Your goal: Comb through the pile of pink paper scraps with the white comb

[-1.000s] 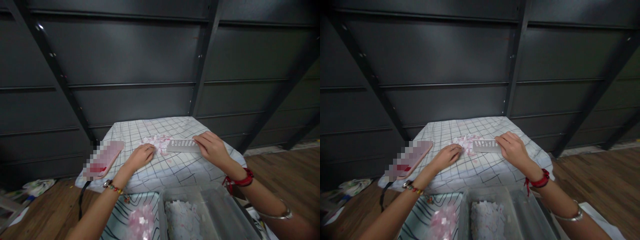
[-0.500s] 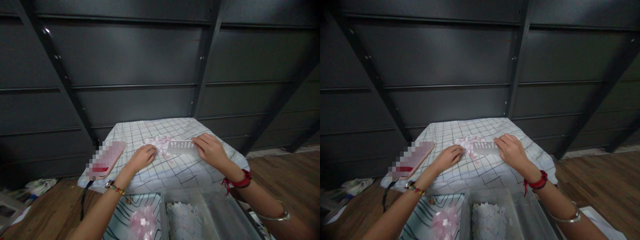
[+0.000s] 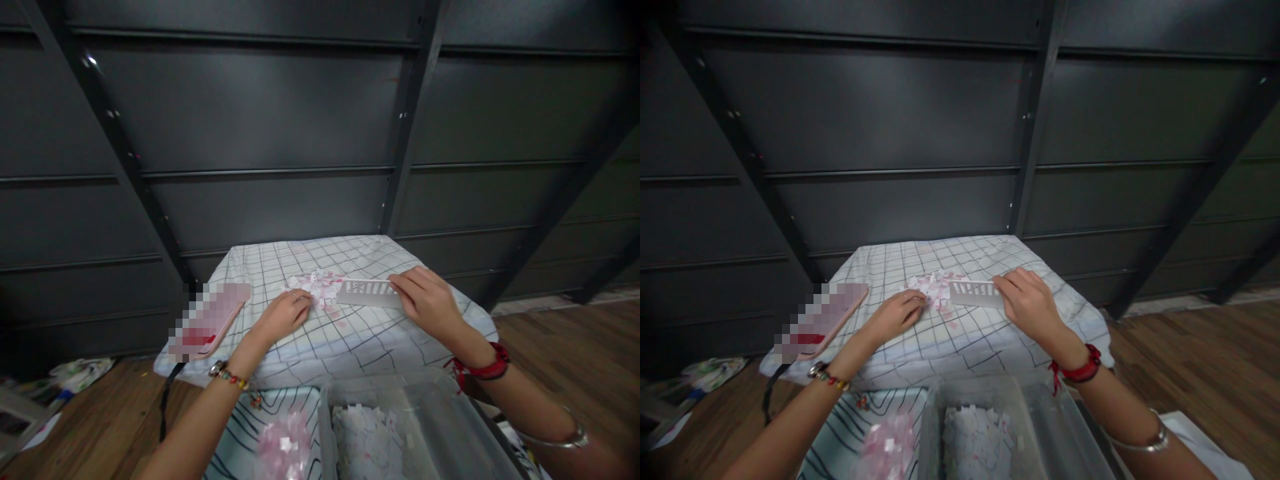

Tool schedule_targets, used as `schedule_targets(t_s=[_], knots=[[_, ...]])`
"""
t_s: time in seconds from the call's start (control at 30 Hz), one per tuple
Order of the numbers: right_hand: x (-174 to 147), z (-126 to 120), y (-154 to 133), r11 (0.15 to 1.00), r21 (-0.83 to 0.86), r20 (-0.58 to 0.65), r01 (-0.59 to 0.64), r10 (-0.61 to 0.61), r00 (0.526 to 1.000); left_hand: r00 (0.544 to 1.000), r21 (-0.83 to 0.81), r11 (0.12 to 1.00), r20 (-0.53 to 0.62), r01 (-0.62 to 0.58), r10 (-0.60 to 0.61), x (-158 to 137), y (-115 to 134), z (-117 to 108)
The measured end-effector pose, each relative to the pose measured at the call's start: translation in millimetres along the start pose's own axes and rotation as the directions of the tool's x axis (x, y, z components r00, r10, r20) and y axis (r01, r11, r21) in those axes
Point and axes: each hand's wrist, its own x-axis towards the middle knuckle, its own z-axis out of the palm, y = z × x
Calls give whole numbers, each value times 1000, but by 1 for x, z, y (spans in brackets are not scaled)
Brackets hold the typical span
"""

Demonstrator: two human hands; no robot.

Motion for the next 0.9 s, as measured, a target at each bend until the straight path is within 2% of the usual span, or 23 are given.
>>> schedule_targets(t_s=[0.27, 0.67, 0.9], knots=[[7, 6, -7, 996, 41, -40, 85, -84, 996, 1000, 1, 1000, -3, 4, -4, 0, -2, 2], [7, 5, -9, 993, 50, -80, 103, -99, 992, 1000, -17, 1000, -3, 2, -2, 1, 0, -1], [6, 7, -8, 989, 76, -37, 125, -123, 992, 1000, -19, 1000, 4, 8, -8, 1, 0, 1]])
